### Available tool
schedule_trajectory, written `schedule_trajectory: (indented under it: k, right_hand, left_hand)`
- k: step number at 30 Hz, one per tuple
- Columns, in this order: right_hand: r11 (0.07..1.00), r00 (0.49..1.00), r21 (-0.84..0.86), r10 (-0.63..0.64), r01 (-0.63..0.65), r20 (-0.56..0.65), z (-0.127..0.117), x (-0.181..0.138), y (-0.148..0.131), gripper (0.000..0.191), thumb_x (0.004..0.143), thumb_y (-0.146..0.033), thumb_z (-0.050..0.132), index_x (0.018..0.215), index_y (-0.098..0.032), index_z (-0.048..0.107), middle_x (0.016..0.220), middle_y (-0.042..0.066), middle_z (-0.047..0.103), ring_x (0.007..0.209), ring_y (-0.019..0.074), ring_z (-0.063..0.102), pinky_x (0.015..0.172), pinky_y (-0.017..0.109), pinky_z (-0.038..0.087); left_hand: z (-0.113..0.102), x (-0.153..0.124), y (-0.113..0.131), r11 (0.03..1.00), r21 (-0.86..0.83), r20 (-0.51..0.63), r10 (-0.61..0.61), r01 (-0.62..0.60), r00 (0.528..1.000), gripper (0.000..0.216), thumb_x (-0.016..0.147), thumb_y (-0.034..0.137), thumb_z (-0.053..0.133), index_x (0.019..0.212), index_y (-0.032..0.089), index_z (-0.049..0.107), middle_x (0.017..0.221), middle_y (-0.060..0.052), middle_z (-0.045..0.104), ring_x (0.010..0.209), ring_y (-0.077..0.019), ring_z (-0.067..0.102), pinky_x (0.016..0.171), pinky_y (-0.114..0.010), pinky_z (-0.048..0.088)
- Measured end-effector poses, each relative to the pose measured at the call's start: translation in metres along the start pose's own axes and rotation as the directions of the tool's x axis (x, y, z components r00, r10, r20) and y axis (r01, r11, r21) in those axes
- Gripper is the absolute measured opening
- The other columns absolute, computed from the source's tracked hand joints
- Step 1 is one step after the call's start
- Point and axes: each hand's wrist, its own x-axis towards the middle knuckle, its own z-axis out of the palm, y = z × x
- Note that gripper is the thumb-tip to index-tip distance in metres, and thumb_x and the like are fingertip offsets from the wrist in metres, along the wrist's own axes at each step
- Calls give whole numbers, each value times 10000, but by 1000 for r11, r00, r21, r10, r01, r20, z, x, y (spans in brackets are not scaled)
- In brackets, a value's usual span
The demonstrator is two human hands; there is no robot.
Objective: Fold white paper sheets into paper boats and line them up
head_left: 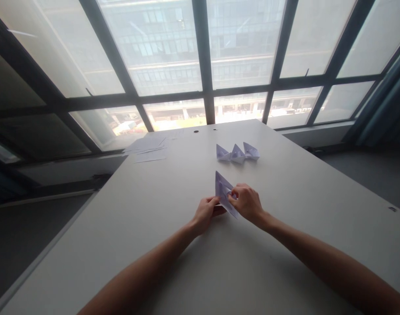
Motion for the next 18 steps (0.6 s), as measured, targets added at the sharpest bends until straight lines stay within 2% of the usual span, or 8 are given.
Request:
schedule_trajectory:
  k: [3,6,9,11,15,18]
  right_hand:
    - [999,999,7,43,-43,-8,-12,6,8,228,827,-320,639,621,-224,646,724,57,651,664,187,558,590,294,316]
    - [984,986,-64,165,-165,-1,-34,25,32,199,802,-343,642,652,-223,694,724,59,691,648,190,591,582,295,328]
    - [937,946,-129,324,-324,-18,-65,53,75,151,767,-341,656,731,-220,740,732,62,720,693,211,640,586,285,358]
    - [894,914,-191,399,-406,-74,-86,73,109,165,757,-355,656,747,-213,740,758,70,729,752,230,662,603,280,375]
    - [785,872,-382,459,-488,-170,-118,106,168,197,773,-377,630,791,-207,728,839,104,730,839,266,667,656,297,409]
    - [733,872,-483,462,-478,-161,-127,128,195,216,793,-365,609,845,-189,724,916,140,722,901,286,661,721,320,440]
  left_hand:
    - [3,-2,0,1000,18,3,18,-18,1000,369,858,444,659,1042,125,688,1100,-161,694,894,-259,703,843,-406,549]
    - [4,-1,0,999,42,-54,22,-20,998,387,878,408,646,1161,145,630,1220,-184,641,940,-274,706,824,-405,559]
    - [4,2,0,998,66,-82,13,-7,997,360,891,363,622,1170,136,611,1207,-192,640,953,-277,707,812,-390,563]
    - [3,4,0,996,89,-80,8,-1,997,358,888,371,617,1158,137,613,1188,-186,646,962,-284,706,799,-385,566]
    - [2,6,2,993,118,-84,-5,15,996,396,856,412,639,1151,148,617,1151,-171,658,976,-300,701,774,-386,572]
    - [4,7,5,991,125,-102,-23,36,995,410,839,428,647,1141,152,614,1122,-160,665,976,-311,700,760,-392,572]
